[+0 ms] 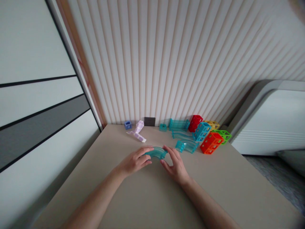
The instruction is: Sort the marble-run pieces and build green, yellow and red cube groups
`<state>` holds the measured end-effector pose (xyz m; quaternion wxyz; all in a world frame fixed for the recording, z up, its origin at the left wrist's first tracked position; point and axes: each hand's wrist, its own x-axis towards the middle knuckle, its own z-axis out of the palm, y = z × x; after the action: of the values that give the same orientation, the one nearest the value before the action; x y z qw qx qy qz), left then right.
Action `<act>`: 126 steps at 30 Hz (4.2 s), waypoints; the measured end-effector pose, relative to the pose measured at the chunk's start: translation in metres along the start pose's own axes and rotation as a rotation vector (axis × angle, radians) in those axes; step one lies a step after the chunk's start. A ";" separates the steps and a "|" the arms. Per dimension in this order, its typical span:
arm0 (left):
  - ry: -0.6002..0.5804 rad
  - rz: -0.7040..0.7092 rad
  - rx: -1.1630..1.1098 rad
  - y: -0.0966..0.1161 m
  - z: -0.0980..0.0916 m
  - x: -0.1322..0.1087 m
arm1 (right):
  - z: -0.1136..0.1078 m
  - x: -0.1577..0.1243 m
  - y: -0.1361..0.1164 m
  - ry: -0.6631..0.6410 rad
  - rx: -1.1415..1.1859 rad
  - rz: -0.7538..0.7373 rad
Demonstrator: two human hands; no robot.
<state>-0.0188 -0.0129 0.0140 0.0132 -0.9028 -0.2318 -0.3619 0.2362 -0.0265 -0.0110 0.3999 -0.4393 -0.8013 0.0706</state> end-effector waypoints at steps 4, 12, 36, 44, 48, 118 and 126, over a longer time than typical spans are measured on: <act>0.044 -0.079 -0.021 -0.001 0.007 -0.002 | 0.005 0.001 0.004 0.047 -0.004 0.031; 0.083 -0.479 -0.004 -0.011 0.030 -0.012 | 0.009 0.006 0.009 0.106 0.015 0.234; 0.081 -0.621 -0.057 -0.011 0.042 -0.015 | 0.011 0.008 0.009 0.005 0.014 0.210; 0.066 -0.675 -0.081 -0.012 0.043 -0.015 | 0.012 0.006 0.009 -0.023 -0.044 0.280; 0.071 -0.676 -0.083 -0.012 0.044 -0.016 | 0.013 0.005 0.008 -0.019 -0.045 0.308; -0.251 -0.669 0.191 0.074 0.116 0.078 | -0.077 -0.068 0.062 0.058 -0.238 0.566; -0.251 -0.660 0.203 0.077 0.132 0.092 | -0.084 -0.075 0.077 0.089 -0.248 0.632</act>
<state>0.1577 -0.0185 -0.0115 -0.0435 -0.8110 -0.5450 -0.2083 0.3673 -0.0573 -0.0340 0.3363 -0.7138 -0.6098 0.0741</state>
